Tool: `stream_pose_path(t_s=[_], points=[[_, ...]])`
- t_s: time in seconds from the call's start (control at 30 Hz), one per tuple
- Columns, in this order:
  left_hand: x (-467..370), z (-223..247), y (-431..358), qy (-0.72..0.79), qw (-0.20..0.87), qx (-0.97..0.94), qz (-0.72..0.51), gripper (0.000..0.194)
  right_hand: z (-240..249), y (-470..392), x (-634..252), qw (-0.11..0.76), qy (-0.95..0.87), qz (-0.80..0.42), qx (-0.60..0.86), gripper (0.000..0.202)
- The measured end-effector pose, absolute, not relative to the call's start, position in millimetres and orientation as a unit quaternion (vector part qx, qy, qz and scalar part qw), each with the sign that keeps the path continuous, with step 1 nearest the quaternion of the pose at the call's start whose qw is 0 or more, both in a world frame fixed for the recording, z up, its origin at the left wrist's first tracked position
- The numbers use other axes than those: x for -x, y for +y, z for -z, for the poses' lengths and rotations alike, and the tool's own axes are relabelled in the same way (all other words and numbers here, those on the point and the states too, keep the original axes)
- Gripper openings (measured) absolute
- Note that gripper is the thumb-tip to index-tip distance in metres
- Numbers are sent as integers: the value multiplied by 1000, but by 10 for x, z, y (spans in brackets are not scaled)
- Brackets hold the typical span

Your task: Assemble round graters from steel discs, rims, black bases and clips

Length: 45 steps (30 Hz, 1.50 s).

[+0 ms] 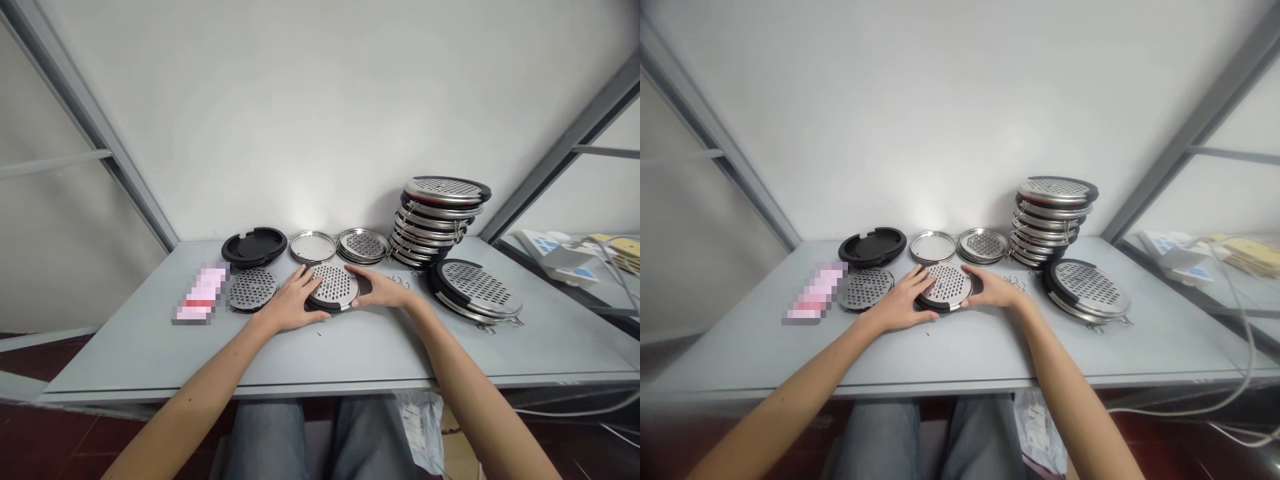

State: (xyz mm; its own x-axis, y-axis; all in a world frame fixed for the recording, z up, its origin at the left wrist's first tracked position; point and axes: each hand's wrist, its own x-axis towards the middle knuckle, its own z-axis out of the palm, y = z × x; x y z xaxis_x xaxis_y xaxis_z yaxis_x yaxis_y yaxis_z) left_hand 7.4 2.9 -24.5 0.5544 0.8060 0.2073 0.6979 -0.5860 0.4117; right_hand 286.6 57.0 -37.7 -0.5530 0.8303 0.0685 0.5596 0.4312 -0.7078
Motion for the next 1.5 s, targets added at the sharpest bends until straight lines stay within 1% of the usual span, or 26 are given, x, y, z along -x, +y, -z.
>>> stream_pose_path(t_s=[0.1,0.2,0.27,0.4,0.47,0.53,0.57,0.7,0.77,0.87,0.93,1.0,1.07,1.13,1.2,1.27,1.33,1.5], points=[[-94,218,25,404,120,-877,-231,72,359,573,-2885,214,-819,-333,415,93],[-106,196,24,392,115,-873,-266,59,330,559,-2884,229,-810,-354,408,84],[-109,185,24,387,132,-863,-296,54,308,546,-2875,248,-803,-363,402,80],[-120,157,25,382,199,-821,-374,46,251,516,-2828,297,-798,-368,373,82],[-129,138,30,387,233,-795,-405,44,232,507,-2791,332,-792,-353,371,72],[-139,121,39,398,265,-769,-425,46,234,506,-2750,367,-777,-344,380,57],[-144,116,43,404,276,-756,-434,47,243,508,-2730,385,-767,-343,381,54],[-154,115,49,437,295,-719,-452,58,299,519,-2660,464,-733,-334,368,54],[-152,124,46,450,291,-715,-449,63,315,516,-2634,488,-721,-327,369,53],[-142,151,48,450,275,-721,-449,59,318,506,-2613,505,-703,-320,384,51],[-133,179,59,436,257,-734,-453,55,311,499,-2610,513,-686,-336,392,48],[-125,211,75,421,221,-754,-453,55,301,490,-2611,510,-666,-368,401,45],[-119,239,87,423,173,-772,-442,62,287,478,-2612,491,-657,-391,417,42],[-118,255,89,434,133,-786,-420,70,270,465,-2613,472,-659,-381,445,41],[-125,255,75,437,110,-801,-394,72,252,455,-2617,461,-665,-353,470,45],[-140,244,47,438,100,-815,-366,71,236,451,-2628,453,-674,-325,485,48],[-159,230,12,439,99,-827,-336,74,226,452,-2642,437,-687,-305,494,51],[-172,224,-41,414,134,-864,-254,96,246,454,-2638,341,-735,-283,514,57]])
